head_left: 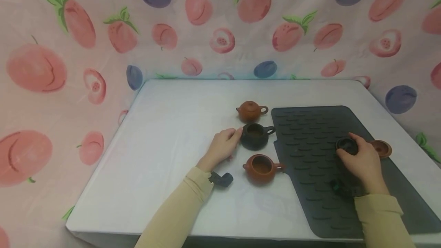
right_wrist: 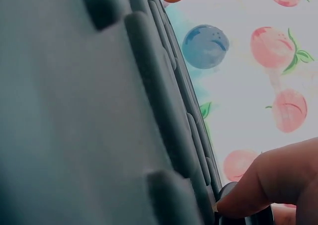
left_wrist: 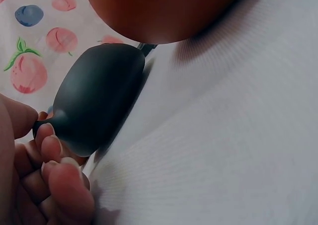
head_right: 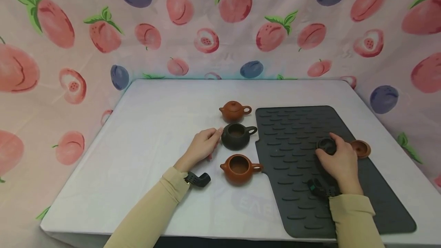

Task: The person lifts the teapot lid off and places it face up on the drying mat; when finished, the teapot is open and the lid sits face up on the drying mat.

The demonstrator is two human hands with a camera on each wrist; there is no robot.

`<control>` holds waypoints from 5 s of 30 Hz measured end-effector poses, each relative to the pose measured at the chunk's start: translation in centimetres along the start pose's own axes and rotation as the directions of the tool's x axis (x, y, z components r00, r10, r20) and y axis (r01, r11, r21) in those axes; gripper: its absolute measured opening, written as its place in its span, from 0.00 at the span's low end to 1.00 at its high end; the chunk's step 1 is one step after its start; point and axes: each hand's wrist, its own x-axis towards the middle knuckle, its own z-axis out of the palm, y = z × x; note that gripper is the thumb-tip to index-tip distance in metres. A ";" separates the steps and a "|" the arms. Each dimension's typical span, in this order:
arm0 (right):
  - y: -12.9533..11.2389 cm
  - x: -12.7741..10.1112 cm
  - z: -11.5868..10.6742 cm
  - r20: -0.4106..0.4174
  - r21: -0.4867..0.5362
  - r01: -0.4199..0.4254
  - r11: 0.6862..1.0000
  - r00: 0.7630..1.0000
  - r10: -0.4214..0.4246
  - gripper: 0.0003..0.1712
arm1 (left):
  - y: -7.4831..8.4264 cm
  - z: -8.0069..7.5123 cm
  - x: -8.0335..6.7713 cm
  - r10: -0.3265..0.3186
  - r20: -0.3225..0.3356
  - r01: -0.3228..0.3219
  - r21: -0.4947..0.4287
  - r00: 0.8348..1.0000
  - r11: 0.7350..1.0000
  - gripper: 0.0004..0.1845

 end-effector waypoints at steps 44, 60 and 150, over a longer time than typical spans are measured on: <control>0.1 -0.1 0.1 -0.068 0.019 -0.014 1.000 0.998 0.015 0.42 | 0.0 0.1 0.0 0.004 -0.012 -0.004 0.013 1.000 1.000 0.27; -0.1 -0.4 0.2 -0.066 0.031 -0.039 0.999 0.997 0.041 0.42 | 0.0 0.1 -0.1 0.005 -0.015 -0.005 0.004 1.000 1.000 0.27; -23.8 12.7 8.1 0.350 -0.070 0.284 0.956 0.905 -0.243 0.16 | 0.1 -2.8 10.9 -0.278 0.358 0.442 -0.554 0.891 0.706 0.24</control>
